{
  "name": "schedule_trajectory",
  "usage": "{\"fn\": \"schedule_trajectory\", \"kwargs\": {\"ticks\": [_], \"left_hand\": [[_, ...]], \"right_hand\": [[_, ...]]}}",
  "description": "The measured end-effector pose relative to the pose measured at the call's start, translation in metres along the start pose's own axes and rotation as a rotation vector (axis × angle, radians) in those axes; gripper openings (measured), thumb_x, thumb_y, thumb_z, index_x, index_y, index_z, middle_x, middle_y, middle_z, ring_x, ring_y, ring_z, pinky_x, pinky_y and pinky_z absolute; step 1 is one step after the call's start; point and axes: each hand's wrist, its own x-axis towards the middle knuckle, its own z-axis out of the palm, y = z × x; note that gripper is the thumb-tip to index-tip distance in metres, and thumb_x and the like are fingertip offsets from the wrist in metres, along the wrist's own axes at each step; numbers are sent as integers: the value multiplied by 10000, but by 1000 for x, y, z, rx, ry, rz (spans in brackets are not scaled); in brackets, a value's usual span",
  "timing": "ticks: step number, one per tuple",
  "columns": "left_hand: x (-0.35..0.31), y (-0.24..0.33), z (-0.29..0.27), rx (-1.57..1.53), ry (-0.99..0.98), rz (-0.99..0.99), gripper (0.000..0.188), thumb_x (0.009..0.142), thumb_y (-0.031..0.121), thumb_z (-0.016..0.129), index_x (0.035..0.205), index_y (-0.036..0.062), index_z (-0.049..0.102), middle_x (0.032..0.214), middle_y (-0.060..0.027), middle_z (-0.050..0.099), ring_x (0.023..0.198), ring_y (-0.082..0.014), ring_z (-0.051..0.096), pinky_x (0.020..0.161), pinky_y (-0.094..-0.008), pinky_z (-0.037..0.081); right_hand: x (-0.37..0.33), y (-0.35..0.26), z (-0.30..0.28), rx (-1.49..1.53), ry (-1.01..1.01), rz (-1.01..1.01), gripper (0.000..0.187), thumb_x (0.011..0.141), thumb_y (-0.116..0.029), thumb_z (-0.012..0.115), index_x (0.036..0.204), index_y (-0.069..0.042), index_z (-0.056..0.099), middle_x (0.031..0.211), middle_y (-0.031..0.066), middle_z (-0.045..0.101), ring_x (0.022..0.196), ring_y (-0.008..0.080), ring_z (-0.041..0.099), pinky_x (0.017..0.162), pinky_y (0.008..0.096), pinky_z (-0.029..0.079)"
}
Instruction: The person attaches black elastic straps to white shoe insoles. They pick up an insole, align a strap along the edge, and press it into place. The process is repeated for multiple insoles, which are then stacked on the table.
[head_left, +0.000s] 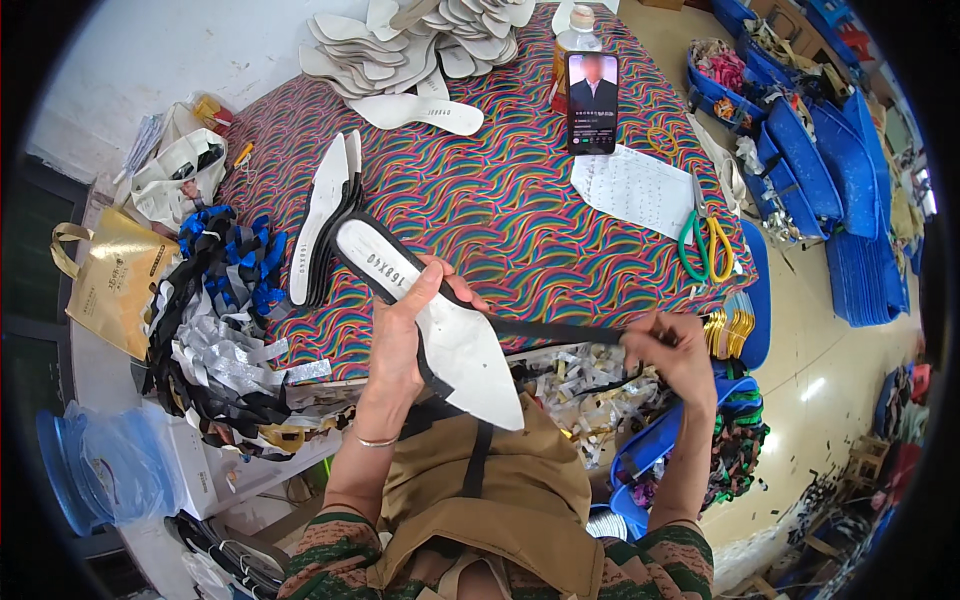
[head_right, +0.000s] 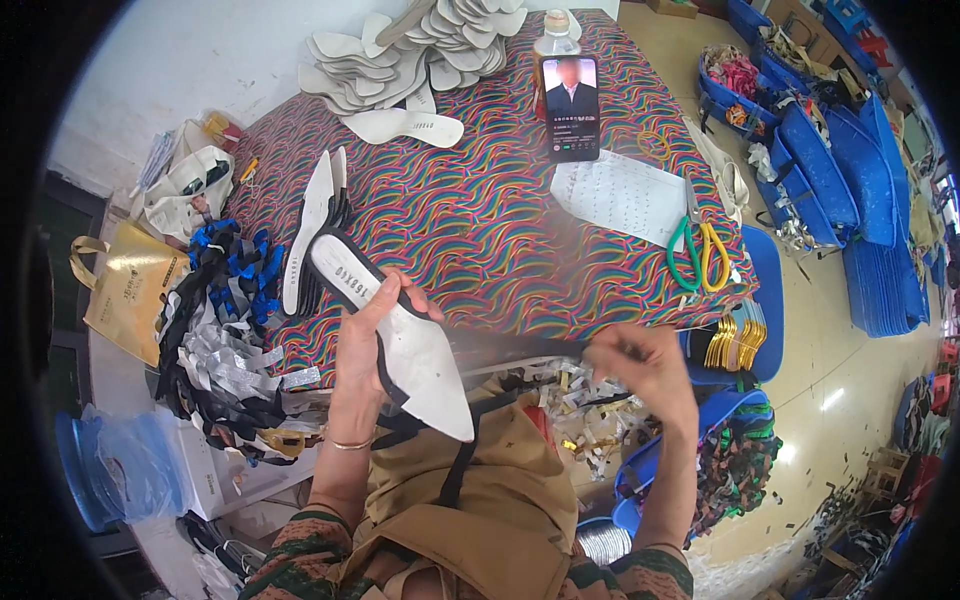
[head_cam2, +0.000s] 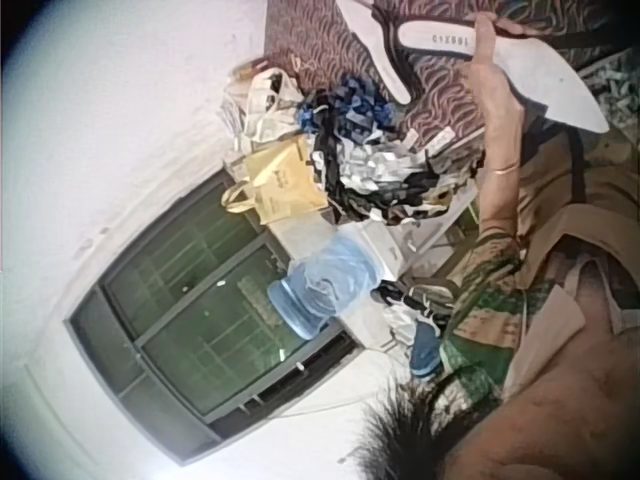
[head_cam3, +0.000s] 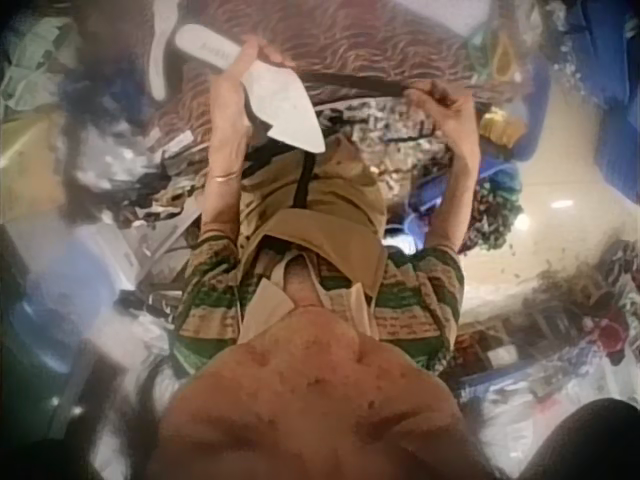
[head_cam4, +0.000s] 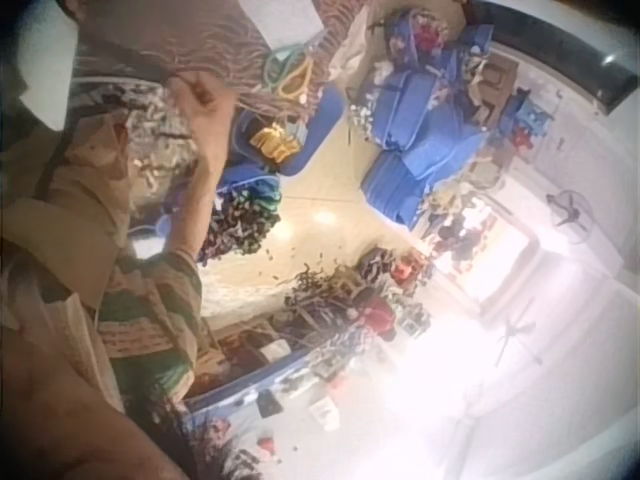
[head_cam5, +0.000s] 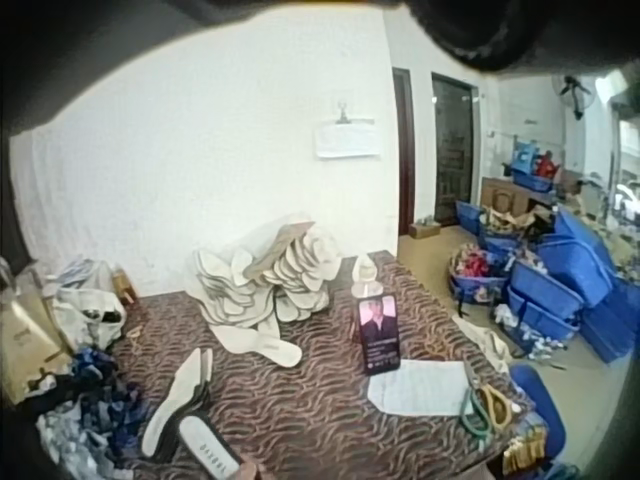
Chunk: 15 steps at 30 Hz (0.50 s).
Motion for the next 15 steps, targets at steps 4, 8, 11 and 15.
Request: {"fn": "schedule_trajectory", "kwargs": {"ticks": [4,8,11,15], "left_hand": [[2,-19,-1,-142,110,-95,132,917,183,638,948,65,588,771,-93,616,797,-280,643,699,-381,529],[2,-29,-8,-260,147,-139,119,903,177,660,945,88,593,804,-77,616,827,-269,629,729,-372,528],[1,-30,-6,-314,152,-147,119,902,177,662,949,95,590,810,-71,614,842,-265,623,752,-371,526],[-6,-31,-5,-336,172,-139,120,910,182,652,961,99,582,813,-63,611,865,-260,615,779,-368,521]], "right_hand": [[14,9,9,-403,460,-41,217,861,-116,672,1039,2,640,815,58,664,727,112,598,633,264,464],[-2,23,69,190,233,7,359,977,-309,504,1233,-57,521,782,35,590,662,106,516,566,249,396],[-22,23,122,754,-20,273,369,989,-384,450,1193,-83,513,791,0,571,577,47,410,495,215,296],[-32,20,163,1089,-72,346,314,995,-354,449,1137,-82,515,824,-23,575,574,43,434,492,205,302]]}}
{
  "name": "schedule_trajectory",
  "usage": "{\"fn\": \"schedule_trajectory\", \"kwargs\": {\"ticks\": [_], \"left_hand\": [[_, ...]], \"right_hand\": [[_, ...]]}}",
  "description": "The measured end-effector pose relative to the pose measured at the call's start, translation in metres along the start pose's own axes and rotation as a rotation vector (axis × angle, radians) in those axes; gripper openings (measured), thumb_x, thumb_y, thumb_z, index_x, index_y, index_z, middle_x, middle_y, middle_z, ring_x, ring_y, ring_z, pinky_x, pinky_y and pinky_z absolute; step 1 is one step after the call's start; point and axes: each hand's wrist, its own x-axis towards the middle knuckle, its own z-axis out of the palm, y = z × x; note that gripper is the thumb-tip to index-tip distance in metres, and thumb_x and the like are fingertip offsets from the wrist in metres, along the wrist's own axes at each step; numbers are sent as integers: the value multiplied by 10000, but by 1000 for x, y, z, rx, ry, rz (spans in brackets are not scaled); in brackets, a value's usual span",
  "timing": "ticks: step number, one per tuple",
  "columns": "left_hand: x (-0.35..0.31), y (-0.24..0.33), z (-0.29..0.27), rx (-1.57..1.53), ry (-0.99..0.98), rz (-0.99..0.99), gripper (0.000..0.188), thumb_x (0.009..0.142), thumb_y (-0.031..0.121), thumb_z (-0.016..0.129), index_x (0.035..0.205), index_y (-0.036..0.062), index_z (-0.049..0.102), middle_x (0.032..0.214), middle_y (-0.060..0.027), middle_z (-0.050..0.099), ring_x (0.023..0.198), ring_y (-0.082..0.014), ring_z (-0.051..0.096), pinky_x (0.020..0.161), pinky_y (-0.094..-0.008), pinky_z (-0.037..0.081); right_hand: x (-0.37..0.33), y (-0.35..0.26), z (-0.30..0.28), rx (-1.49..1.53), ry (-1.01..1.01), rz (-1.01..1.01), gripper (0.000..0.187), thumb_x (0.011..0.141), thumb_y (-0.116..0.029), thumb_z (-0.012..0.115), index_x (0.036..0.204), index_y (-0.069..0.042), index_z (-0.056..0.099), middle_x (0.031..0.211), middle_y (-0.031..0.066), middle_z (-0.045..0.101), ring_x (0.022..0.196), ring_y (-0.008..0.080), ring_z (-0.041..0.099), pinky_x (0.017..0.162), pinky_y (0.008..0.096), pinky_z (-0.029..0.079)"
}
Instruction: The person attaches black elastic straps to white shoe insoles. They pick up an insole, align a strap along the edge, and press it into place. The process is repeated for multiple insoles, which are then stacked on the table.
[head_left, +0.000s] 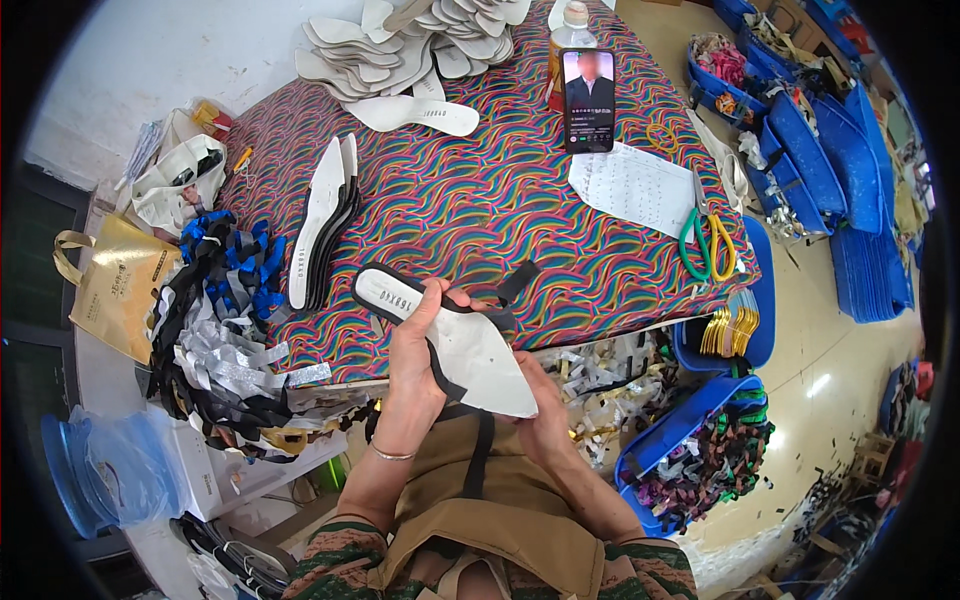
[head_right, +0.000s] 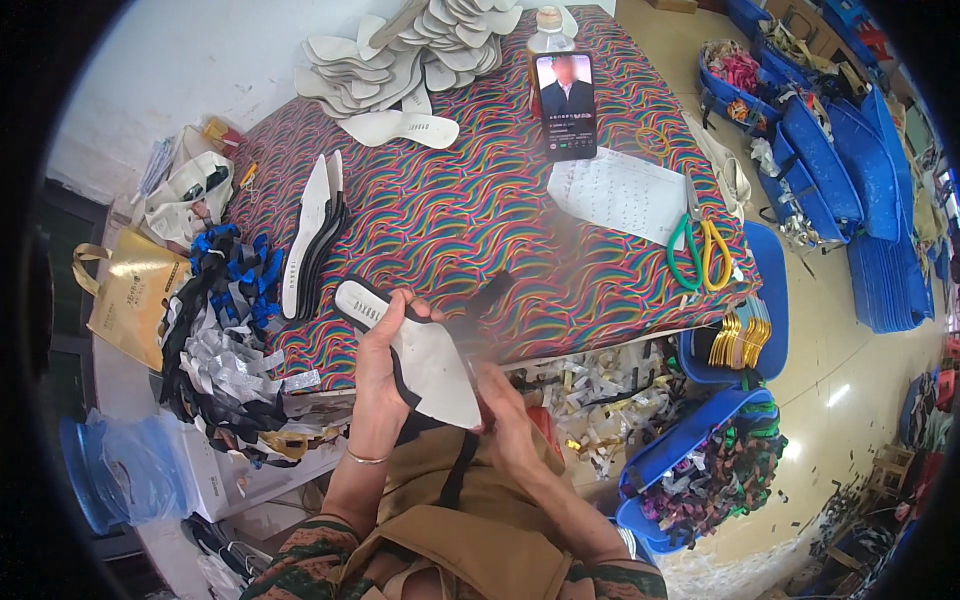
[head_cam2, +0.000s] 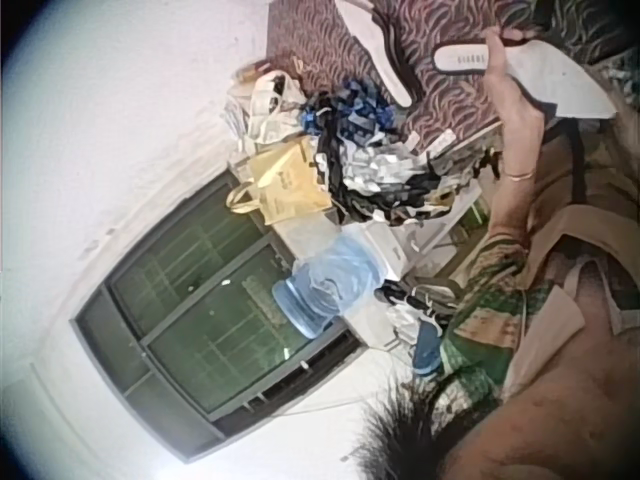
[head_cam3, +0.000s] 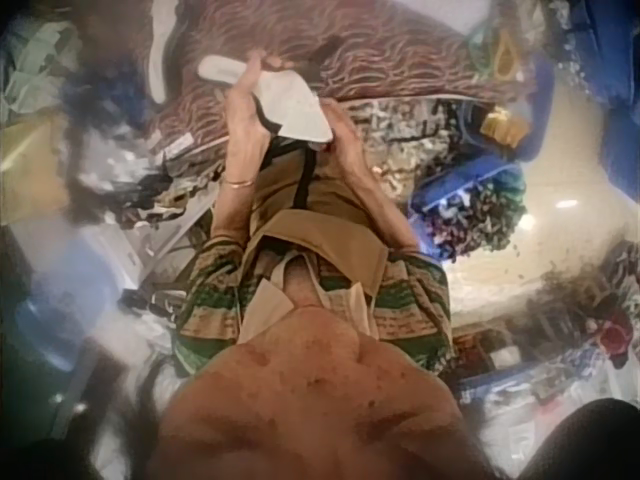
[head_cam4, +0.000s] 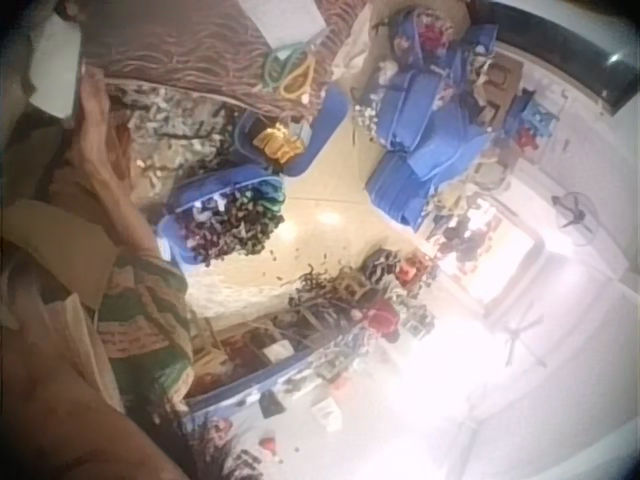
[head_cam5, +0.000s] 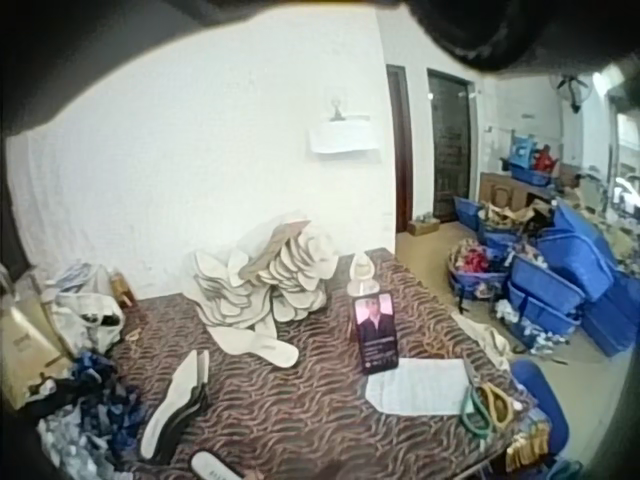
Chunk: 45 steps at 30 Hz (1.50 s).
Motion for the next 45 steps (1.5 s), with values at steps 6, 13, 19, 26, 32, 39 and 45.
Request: {"fn": "schedule_trajectory", "kwargs": {"ticks": [6,13,19,26,32,39,45], "left_hand": [[-7,0,-1,7,-37,80,114,927,187,628,973,102,568,826,-60,598,888,-243,591,803,-366,501],[-22,-2,4,7,-47,93,139,932,204,624,971,91,552,819,-67,590,880,-255,599,816,-395,504],[-23,-9,-4,0,-49,131,173,932,222,628,987,82,543,817,-81,602,845,-289,635,803,-441,534],[-39,-4,3,125,-127,152,164,945,187,600,1009,44,554,881,-142,657,896,-295,653,827,-429,539],[-47,-7,2,353,-286,284,157,945,163,569,1041,39,571,995,-209,679,1107,-345,605,916,-450,498],[-58,-2,5,537,-377,430,185,899,91,598,998,-53,659,1071,-224,666,1129,-302,590,960,-415,476],[-59,-9,2,472,-507,325,159,890,41,591,992,-62,656,1072,-202,669,1184,-310,552,1060,-460,382]], "right_hand": [[2,4,13,67,4,-152,233,1016,-264,458,1084,-63,552,878,-18,602,727,51,551,597,212,417],[7,7,12,114,-86,-256,248,993,-175,517,1170,-7,563,1024,15,626,898,63,593,766,216,475],[12,11,14,178,-157,-308,233,993,-162,512,1157,-5,566,1063,28,632,927,71,597,775,231,484],[11,-10,20,226,-79,-207,219,990,-248,531,1033,-39,578,905,3,596,758,45,543,633,218,437],[4,-44,35,-113,52,-134,254,958,-272,590,790,-82,592,612,-54,489,504,13,392,426,227,257],[-12,-45,18,-1184,-154,-946,261,887,-103,643,678,-3,524,539,30,368,501,75,342,454,279,258],[-20,-51,25,-920,-157,-555,291,860,-89,678,651,-1,496,558,13,337,524,78,303,459,284,248]]}}
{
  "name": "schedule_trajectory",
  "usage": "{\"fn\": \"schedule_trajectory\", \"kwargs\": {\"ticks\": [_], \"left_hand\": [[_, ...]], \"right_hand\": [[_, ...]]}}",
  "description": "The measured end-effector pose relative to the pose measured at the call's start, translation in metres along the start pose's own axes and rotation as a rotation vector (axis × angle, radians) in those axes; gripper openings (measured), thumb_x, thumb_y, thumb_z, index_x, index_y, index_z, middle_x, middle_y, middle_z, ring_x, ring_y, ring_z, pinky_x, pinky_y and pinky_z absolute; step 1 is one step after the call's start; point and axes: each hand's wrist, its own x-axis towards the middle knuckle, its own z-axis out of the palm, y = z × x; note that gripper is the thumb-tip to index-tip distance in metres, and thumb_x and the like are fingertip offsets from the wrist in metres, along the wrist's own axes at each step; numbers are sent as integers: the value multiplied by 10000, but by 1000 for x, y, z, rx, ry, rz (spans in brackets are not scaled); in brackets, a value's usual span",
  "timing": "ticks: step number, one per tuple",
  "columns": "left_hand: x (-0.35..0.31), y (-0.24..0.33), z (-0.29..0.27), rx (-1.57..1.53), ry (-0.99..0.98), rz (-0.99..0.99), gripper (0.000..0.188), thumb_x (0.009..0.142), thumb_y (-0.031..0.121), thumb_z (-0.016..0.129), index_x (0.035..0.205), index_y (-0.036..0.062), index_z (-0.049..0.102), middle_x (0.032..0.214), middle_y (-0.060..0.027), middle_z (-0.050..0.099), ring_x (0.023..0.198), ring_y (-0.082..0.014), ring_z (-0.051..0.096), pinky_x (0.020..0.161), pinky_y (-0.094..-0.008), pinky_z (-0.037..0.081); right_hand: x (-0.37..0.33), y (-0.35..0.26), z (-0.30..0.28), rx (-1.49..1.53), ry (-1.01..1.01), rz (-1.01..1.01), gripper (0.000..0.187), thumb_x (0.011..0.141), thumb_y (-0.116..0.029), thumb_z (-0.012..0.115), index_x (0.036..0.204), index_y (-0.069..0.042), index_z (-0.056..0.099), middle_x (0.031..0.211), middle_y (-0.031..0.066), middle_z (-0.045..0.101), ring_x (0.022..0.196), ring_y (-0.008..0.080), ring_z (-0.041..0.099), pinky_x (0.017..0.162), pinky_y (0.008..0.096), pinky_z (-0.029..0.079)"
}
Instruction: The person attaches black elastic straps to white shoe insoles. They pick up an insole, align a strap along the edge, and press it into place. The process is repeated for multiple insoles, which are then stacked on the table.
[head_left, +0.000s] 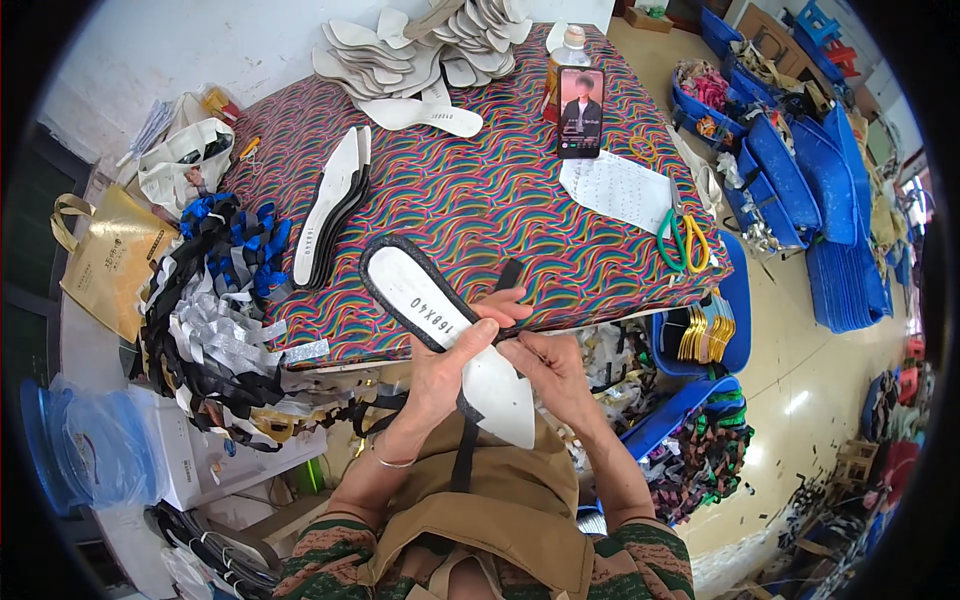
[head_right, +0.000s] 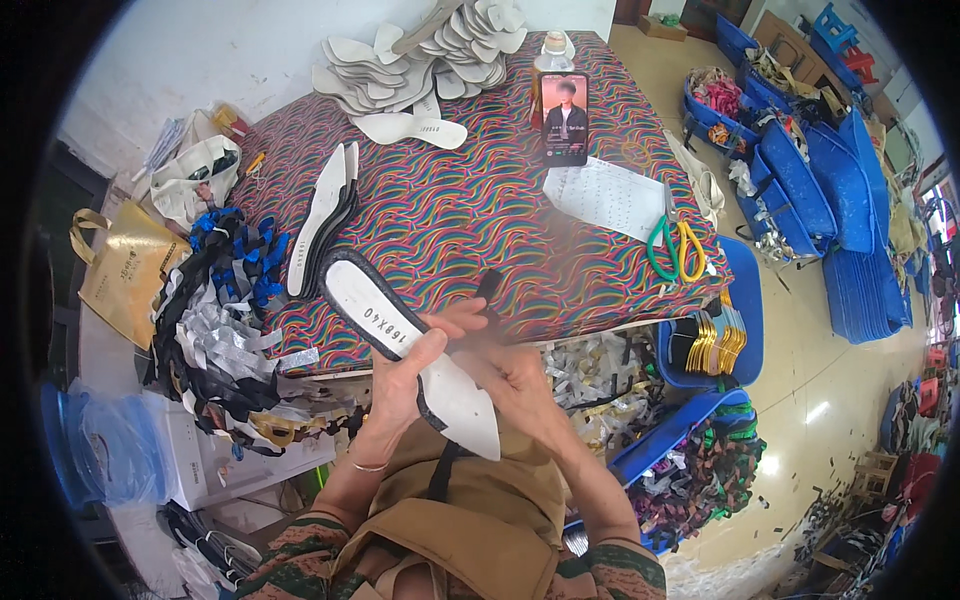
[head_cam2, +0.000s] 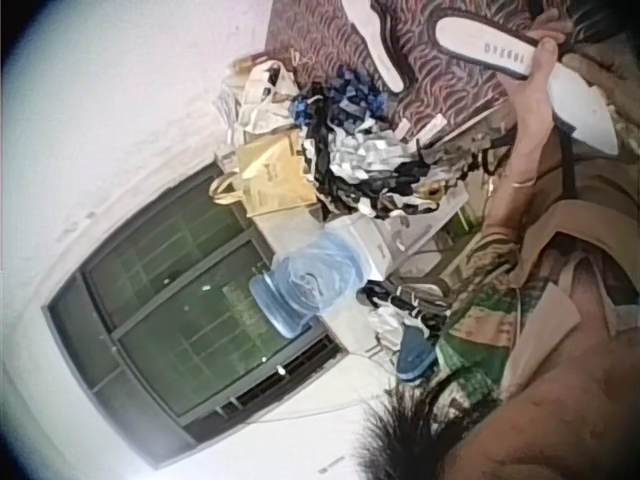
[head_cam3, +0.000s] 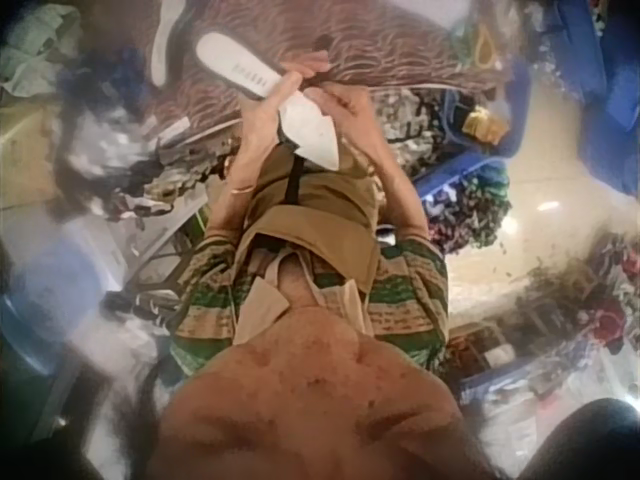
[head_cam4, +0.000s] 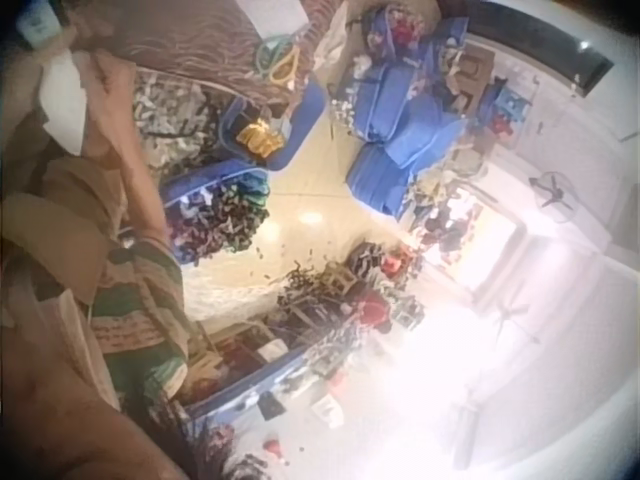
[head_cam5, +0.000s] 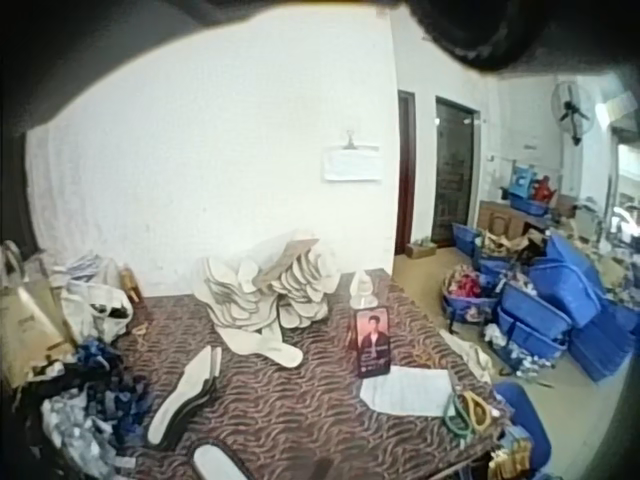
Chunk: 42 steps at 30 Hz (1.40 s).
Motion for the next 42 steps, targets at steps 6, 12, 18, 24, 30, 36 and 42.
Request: {"fn": "schedule_trajectory", "kwargs": {"ticks": [6,12,18,24,30,36,42], "left_hand": [[-2,15,-2,185,25,-83,182,876,-1,587,1032,-82,634,1034,-180,679,1043,-295,641,935,-424,502],[-4,14,-5,155,-58,-211,216,810,-66,588,1021,-77,636,960,-157,694,853,-242,690,757,-351,563],[-15,4,-3,247,-232,-275,158,862,-49,604,1018,-62,621,917,-143,695,870,-210,687,786,-333,561],[-23,-2,-6,235,-262,-417,123,873,-35,594,986,-67,632,906,-136,693,864,-191,683,790,-322,559],[-41,-22,-9,264,-354,-502,191,865,-27,599,1052,-61,616,952,-141,691,871,-195,686,799,-316,555],[-45,-18,-7,308,-263,-504,200,885,76,657,1043,-44,630,930,-112,697,847,-169,680,769,-301,544],[-38,-6,-17,345,-231,-509,267,872,142,702,1064,-29,631,891,-69,693,824,-134,651,755,-292,525]], "right_hand": [[-16,8,13,-59,71,29,306,862,-83,679,650,3,476,572,-14,359,546,81,295,473,282,259],[-17,6,-3,-84,123,20,167,878,-67,636,747,25,587,592,12,502,550,74,422,492,257,345],[16,-22,-6,274,69,95,82,896,-47,598,893,31,623,573,-1,517,406,32,445,365,211,326],[19,-12,-16,199,-22,100,167,886,-46,654,754,19,577,579,-40,478,539,5,399,467,204,292],[38,-35,-25,61,-115,-25,283,850,-158,718,665,-6,567,589,-48,462,584,23,377,490,233,292],[10,9,13,490,335,55,163,902,-129,643,825,14,658,601,-46,550,533,19,458,454,235,341],[-8,6,15,458,172,208,174,917,-150,637,1011,-4,614,617,-29,559,444,9,453,382,193,303]]}}
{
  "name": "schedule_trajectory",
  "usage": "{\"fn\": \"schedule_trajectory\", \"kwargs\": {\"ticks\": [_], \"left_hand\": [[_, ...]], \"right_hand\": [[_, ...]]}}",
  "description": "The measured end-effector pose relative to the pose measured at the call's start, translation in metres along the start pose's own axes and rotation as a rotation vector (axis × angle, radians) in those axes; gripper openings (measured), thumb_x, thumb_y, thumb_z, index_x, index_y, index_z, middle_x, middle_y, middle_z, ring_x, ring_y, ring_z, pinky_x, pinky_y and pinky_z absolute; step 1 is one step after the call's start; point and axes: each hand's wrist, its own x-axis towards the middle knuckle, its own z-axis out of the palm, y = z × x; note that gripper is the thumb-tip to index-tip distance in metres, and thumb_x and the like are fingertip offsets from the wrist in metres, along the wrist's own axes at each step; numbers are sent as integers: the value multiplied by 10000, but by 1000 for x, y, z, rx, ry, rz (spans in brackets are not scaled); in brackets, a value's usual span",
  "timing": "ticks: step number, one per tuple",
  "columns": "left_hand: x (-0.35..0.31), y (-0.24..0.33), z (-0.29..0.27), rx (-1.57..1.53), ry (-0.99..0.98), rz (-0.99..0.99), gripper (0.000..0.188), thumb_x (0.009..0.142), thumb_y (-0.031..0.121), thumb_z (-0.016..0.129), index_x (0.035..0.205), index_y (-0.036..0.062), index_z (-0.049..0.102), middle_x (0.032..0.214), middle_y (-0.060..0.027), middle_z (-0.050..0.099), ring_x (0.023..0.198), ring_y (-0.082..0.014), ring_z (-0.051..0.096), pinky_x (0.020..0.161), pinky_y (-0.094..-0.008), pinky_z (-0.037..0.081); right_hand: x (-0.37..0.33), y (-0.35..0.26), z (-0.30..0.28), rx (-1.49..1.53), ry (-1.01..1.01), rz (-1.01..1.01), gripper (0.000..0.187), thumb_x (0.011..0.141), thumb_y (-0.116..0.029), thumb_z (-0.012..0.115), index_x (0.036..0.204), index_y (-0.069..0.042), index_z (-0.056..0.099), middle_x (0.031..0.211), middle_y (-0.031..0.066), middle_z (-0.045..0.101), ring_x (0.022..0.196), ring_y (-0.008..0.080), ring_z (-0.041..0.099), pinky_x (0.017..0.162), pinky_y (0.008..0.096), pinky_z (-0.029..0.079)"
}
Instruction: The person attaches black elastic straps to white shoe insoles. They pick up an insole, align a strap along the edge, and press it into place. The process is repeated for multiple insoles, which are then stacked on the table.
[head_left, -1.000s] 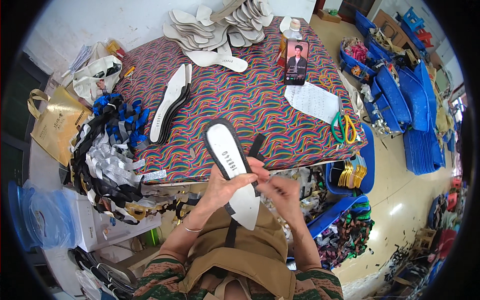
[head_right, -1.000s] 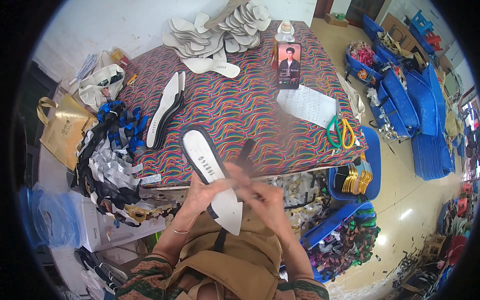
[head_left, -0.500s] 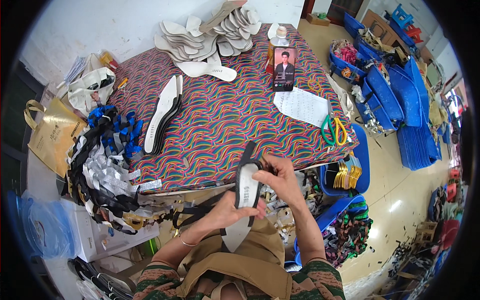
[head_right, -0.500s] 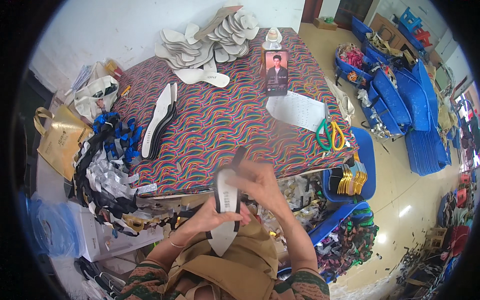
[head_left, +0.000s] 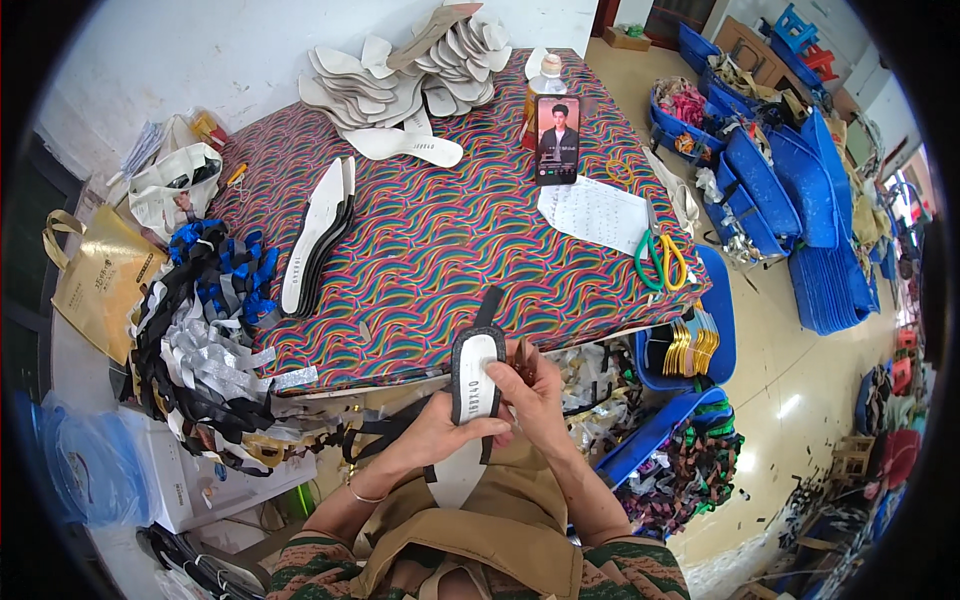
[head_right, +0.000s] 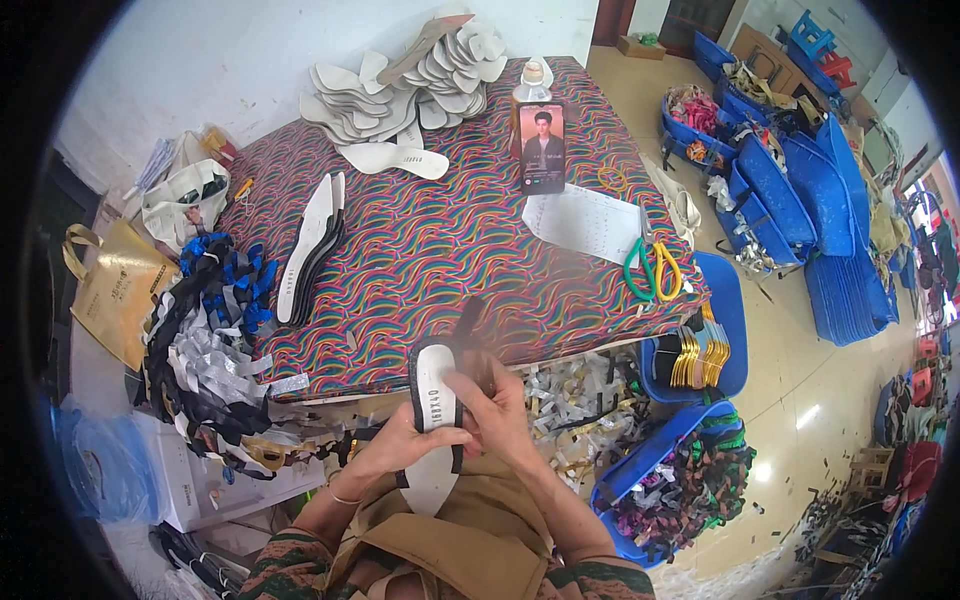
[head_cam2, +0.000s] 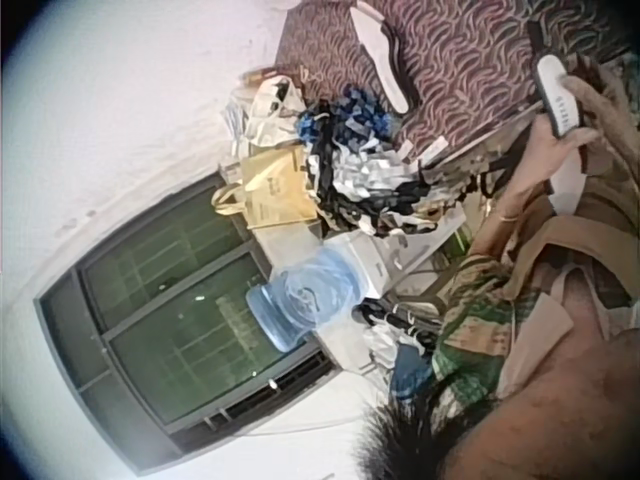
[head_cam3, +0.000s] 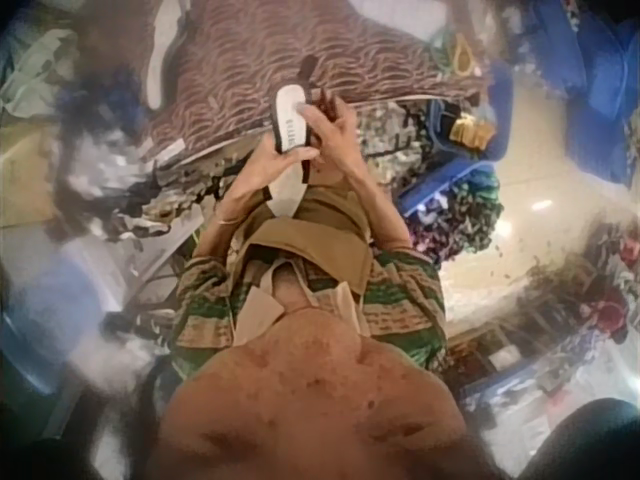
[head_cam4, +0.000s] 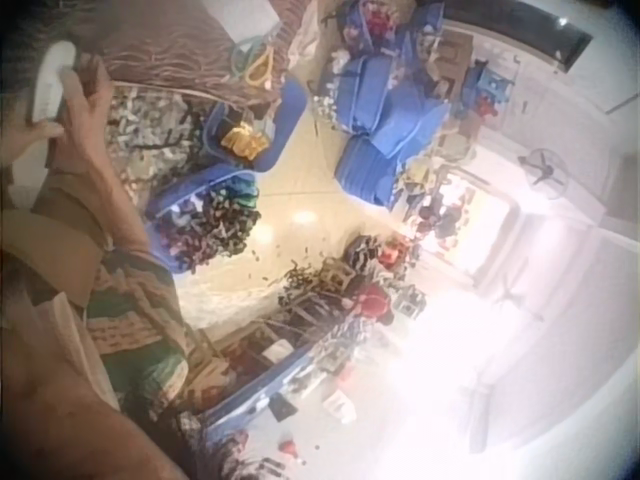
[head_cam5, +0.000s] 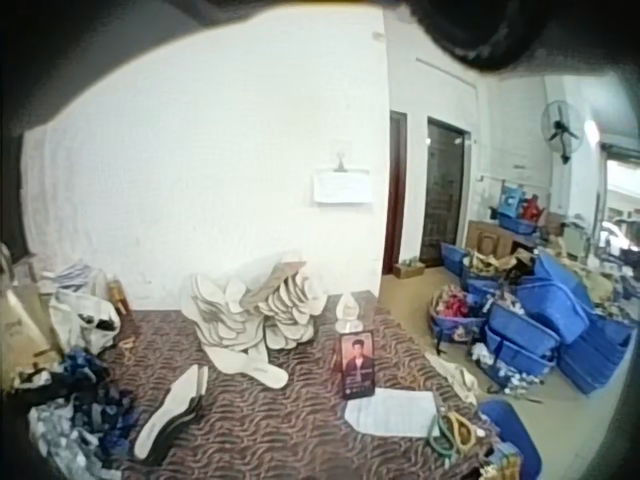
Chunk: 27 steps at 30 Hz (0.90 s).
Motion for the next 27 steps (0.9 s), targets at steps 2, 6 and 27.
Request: {"fn": "schedule_trajectory", "kwargs": {"ticks": [2,6,27], "left_hand": [[-1,4,-4,44,30,51,295,854,115,718,1094,-27,624,886,-71,692,833,-136,653,765,-289,529],[10,25,-12,-76,-34,38,200,831,27,707,988,-70,629,872,-150,694,809,-239,699,751,-353,576],[18,4,-23,-483,-311,27,706,1015,528,259,1336,-80,419,912,-160,631,734,-221,650,655,-310,529]], "right_hand": [[-3,10,-1,-47,-29,-36,200,917,-147,637,1042,5,600,634,-15,569,474,26,482,413,204,340],[-7,40,-21,134,-152,155,245,936,-180,608,1082,15,577,740,27,609,578,82,548,507,256,424],[50,-4,-6,195,-6,-156,92,878,-87,666,800,-43,645,720,-35,595,621,39,522,521,214,404]]}}
